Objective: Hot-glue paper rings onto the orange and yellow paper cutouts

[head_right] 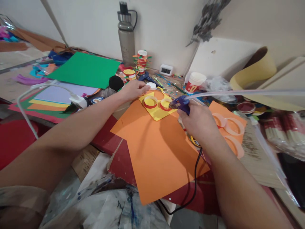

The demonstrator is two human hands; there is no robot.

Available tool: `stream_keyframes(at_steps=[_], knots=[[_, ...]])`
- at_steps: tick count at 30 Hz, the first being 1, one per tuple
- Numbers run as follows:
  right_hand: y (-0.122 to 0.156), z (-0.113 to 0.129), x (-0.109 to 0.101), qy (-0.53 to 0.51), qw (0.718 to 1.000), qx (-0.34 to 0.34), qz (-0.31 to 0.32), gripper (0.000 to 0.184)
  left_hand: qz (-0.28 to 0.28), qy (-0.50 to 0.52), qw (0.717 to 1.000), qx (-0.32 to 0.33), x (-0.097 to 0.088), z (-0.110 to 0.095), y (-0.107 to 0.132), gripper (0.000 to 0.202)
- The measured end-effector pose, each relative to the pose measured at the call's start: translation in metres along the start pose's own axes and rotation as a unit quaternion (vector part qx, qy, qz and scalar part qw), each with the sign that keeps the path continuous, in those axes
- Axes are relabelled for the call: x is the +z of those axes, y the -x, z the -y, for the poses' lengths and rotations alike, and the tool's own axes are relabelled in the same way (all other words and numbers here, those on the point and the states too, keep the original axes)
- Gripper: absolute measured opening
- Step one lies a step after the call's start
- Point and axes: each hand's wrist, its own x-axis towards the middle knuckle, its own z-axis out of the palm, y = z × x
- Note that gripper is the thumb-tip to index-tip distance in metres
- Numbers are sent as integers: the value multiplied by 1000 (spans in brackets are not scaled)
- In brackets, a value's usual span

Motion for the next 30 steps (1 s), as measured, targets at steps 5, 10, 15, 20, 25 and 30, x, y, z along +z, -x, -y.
stream_keyframes(at_steps=[5, 10, 15, 20, 25, 30], knots=[[2, 1, 4, -6, 1000, -21, -11, 30, 137, -72, 987, 41, -9, -3, 0, 48], [2, 3, 7, -10, 1000, -19, -4, 27, 192, -147, 965, 98, -6, -7, 3, 47], [1, 3, 4, -6, 1000, -10, -3, 26, 234, -138, 960, 72, -9, -18, 9, 63], [2, 9, -5, 19, 1000, 6, 12, 24, 243, -172, 948, 115, -13, -24, 11, 90], [6, 20, -13, 24, 999, 1, 23, 20, 239, -159, 942, 172, -11, -23, 10, 73], [6, 21, -16, 33, 999, 13, 28, 26, 245, -153, 947, 139, -18, -19, 9, 65]])
